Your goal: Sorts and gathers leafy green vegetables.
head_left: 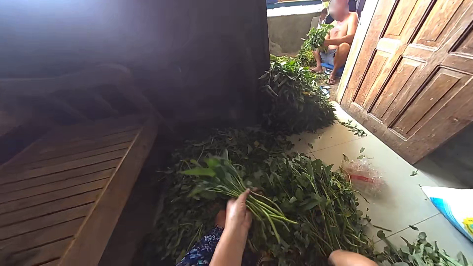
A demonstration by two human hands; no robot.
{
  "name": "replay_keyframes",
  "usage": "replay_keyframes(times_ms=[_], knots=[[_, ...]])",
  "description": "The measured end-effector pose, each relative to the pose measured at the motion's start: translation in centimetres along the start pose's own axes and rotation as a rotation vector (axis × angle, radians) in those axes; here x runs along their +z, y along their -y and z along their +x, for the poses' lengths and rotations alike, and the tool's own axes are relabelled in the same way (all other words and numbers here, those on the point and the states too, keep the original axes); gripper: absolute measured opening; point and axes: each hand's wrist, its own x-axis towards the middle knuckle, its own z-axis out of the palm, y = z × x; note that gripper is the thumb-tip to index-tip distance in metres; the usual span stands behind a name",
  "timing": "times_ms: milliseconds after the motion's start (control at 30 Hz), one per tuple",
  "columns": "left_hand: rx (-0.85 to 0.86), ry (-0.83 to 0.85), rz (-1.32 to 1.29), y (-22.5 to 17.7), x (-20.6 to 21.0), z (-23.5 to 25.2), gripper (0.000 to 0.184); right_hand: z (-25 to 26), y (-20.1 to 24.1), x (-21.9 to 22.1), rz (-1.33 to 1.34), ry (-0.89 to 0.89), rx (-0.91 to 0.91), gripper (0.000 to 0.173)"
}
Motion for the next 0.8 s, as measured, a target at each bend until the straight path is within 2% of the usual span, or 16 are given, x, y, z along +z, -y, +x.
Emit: replay_keyframes(times_ms=[67,133,167,267,367,433,533,633,733,800], knots=[[-0.180,0.046,-0.044,1.2,0.2,-0.3,0.025,0.5,-3.4,-0.9,0.212,-0.303,0.192,0.041],[-0.249,0.064,-0.081,1.5,0.7,-0.5,0.020,1.6,-4.9,-1.2,0.443,-0.631,0.217,0.037],[-0.242,0.065,-0.094,1.1,0.9,-0.6,0.018,2.2,-4.9,-1.2,0.488,-0.705,0.216,0.036],[-0.182,0.058,-0.122,0.3,1.3,-0.6,0.017,4.1,-4.0,-0.6,0.476,-0.725,0.208,0.039],[-0.190,0.069,-0.145,0.5,1.5,-0.8,0.011,4.4,-2.9,-0.8,0.438,-0.712,0.218,0.036],[-0.197,0.090,-0.160,0.9,1.6,-0.7,0.010,3.1,-2.9,-1.4,0.509,-0.810,0.151,0.034],[-0.243,0.165,-0.200,1.4,1.7,-0.9,0.018,-0.1,-3.5,-2.8,0.675,-0.961,-0.012,0.033],[-0.327,0.239,-0.199,2.3,2.4,-1.9,0.016,-1.5,-4.1,-3.3,0.893,-1.016,-0.164,0.039],[-0.337,0.278,-0.150,2.8,3.1,-2.5,0.010,-2.0,-2.5,-3.5,0.806,-1.274,-0.258,0.043],[-0.255,0.298,-0.055,2.8,3.4,-3.1,0.008,-2.3,-1.7,-4.1,0.671,-1.353,-0.183,0.046]])
